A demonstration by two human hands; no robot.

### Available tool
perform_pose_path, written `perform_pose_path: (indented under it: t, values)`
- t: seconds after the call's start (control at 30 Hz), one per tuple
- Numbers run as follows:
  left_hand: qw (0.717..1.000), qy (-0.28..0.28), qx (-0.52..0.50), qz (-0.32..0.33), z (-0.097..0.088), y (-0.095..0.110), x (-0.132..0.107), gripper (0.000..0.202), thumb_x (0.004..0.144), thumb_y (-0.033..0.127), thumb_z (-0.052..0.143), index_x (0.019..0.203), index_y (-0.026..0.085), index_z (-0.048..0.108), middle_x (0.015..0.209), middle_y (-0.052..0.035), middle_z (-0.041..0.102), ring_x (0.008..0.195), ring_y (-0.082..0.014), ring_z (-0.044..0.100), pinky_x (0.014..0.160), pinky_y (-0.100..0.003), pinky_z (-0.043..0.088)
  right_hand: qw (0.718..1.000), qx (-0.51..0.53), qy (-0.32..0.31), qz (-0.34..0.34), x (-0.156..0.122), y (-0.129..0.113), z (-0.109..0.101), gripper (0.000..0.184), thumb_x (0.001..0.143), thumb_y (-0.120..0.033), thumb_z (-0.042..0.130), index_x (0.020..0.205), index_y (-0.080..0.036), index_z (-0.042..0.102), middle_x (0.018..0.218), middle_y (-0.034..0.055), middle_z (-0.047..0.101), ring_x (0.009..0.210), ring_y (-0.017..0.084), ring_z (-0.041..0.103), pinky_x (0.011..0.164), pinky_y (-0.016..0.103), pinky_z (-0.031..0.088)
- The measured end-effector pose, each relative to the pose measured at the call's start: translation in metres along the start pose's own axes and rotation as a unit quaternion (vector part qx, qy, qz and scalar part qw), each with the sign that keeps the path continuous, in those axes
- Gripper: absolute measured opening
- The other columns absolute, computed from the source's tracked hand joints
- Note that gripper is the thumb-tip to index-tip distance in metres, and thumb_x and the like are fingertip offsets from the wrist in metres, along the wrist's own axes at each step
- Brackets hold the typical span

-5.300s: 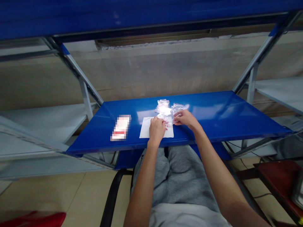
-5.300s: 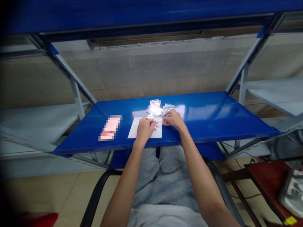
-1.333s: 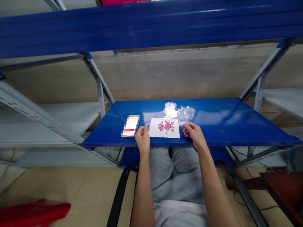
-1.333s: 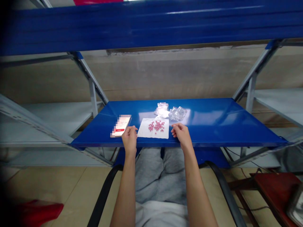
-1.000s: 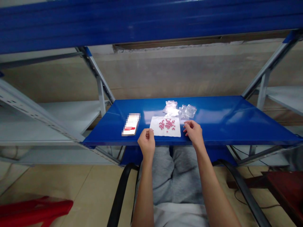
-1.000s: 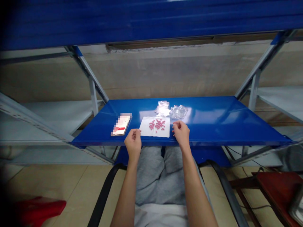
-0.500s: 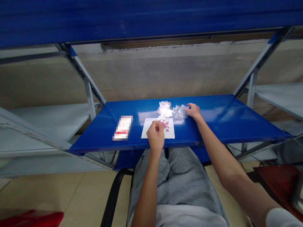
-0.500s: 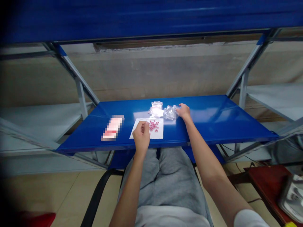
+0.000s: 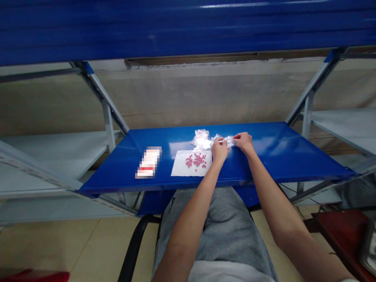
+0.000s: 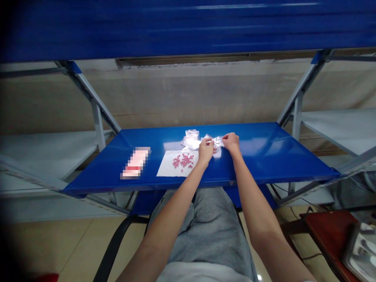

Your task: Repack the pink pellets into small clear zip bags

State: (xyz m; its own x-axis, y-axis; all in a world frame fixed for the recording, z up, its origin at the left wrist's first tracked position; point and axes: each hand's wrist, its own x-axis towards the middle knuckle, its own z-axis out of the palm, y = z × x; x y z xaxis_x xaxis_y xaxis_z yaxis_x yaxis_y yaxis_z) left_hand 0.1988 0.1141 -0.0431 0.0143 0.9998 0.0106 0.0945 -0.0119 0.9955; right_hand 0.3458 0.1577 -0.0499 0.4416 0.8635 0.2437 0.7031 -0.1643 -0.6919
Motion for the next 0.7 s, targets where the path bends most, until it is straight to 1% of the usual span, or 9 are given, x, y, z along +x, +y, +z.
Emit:
perform_pose_path:
  t: [0.1, 0.23, 0.3, 0.37, 0.47, 0.53, 0.6, 0.63, 0.7]
  values:
    - [0.997, -0.009, -0.041, -0.067, -0.003, 0.002, -0.010, 0.020, 0.101, 0.022, 0.048, 0.116, 0.015, 0.059, 0.093, -0.0055, 0.070, 0.063, -0.0091, 0.064, 0.057, -0.019, 0.050, 0.999, 0.018, 0.031, 0.020, -0.013, 0.008, -0.022, 0.016, 0.073, -0.024, 0.066, 0.079, -0.016, 0.079, 0.077, 0.0127, 0.078, 0.080, 0.030, 0.075, 0.079, 0.039, 0.056]
    - [0.986, -0.108, -0.037, -0.122, -0.006, 0.005, -0.036, 0.016, 0.089, 0.015, 0.060, 0.105, 0.015, 0.059, 0.066, 0.0019, 0.064, 0.044, -0.0088, 0.053, 0.043, -0.018, 0.035, 0.992, 0.051, 0.104, 0.052, -0.053, 0.020, -0.045, 0.034, 0.079, -0.026, 0.058, 0.099, -0.010, 0.080, 0.086, 0.0175, 0.079, 0.081, 0.032, 0.074, 0.080, 0.043, 0.056]
    - [0.973, -0.160, -0.042, -0.162, -0.007, 0.008, -0.051, 0.016, 0.085, 0.014, 0.064, 0.100, 0.015, 0.058, 0.058, 0.0019, 0.061, 0.040, -0.0096, 0.049, 0.040, -0.018, 0.030, 0.970, 0.120, 0.190, 0.094, -0.078, 0.020, -0.049, 0.034, 0.078, -0.028, 0.060, 0.099, -0.010, 0.079, 0.082, 0.0159, 0.077, 0.077, 0.031, 0.073, 0.078, 0.044, 0.057]
    - [0.959, -0.191, -0.061, -0.202, -0.010, 0.012, -0.063, 0.011, 0.087, 0.018, 0.061, 0.096, 0.014, 0.057, 0.058, -0.0007, 0.061, 0.040, -0.0092, 0.048, 0.040, -0.018, 0.028, 0.937, 0.208, 0.255, 0.120, -0.101, 0.013, -0.047, 0.034, 0.077, -0.031, 0.061, 0.099, -0.011, 0.078, 0.080, 0.0130, 0.075, 0.071, 0.027, 0.071, 0.073, 0.042, 0.057]
    - [0.942, -0.196, -0.119, -0.244, -0.015, 0.018, -0.077, 0.013, 0.093, 0.025, 0.051, 0.102, 0.015, 0.051, 0.064, -0.0015, 0.061, 0.041, -0.0068, 0.045, 0.040, -0.015, 0.026, 0.886, 0.373, 0.237, 0.141, -0.126, -0.005, -0.040, 0.033, 0.073, -0.035, 0.065, 0.097, -0.013, 0.073, 0.077, 0.0065, 0.071, 0.065, 0.021, 0.067, 0.060, 0.034, 0.056]
    - [0.926, -0.185, -0.194, -0.266, -0.018, 0.022, -0.083, 0.016, 0.093, 0.025, 0.048, 0.106, 0.016, 0.049, 0.065, -0.0003, 0.060, 0.041, -0.0059, 0.044, 0.040, -0.014, 0.025, 0.861, 0.439, 0.209, 0.150, -0.137, -0.016, -0.036, 0.032, 0.068, -0.037, 0.070, 0.092, -0.015, 0.069, 0.075, 0.0029, 0.068, 0.064, 0.019, 0.066, 0.057, 0.030, 0.054]
    - [0.912, -0.163, -0.263, -0.271, -0.022, 0.024, -0.089, 0.022, 0.091, 0.023, 0.049, 0.112, 0.016, 0.048, 0.066, -0.0002, 0.059, 0.042, -0.0062, 0.044, 0.040, -0.014, 0.025, 0.853, 0.467, 0.176, 0.153, -0.144, -0.025, -0.033, 0.033, 0.065, -0.038, 0.074, 0.089, -0.016, 0.067, 0.075, 0.0020, 0.068, 0.066, 0.018, 0.067, 0.057, 0.029, 0.054]
    - [0.913, -0.145, -0.278, -0.259, -0.025, 0.025, -0.092, 0.027, 0.091, 0.023, 0.049, 0.117, 0.016, 0.048, 0.066, -0.0001, 0.059, 0.042, -0.0067, 0.044, 0.041, -0.014, 0.025, 0.855, 0.471, 0.157, 0.149, -0.148, -0.028, -0.032, 0.034, 0.064, -0.039, 0.075, 0.088, -0.016, 0.067, 0.075, 0.0024, 0.069, 0.067, 0.019, 0.067, 0.057, 0.028, 0.053]
    - [0.944, -0.088, -0.244, -0.204, -0.035, 0.026, -0.099, 0.038, 0.091, 0.025, 0.050, 0.129, 0.017, 0.045, 0.070, 0.0007, 0.060, 0.045, -0.0078, 0.047, 0.042, -0.015, 0.027, 0.866, 0.464, 0.126, 0.135, -0.154, -0.033, -0.031, 0.034, 0.065, -0.041, 0.076, 0.087, -0.016, 0.068, 0.074, 0.0036, 0.070, 0.069, 0.019, 0.068, 0.057, 0.028, 0.052]
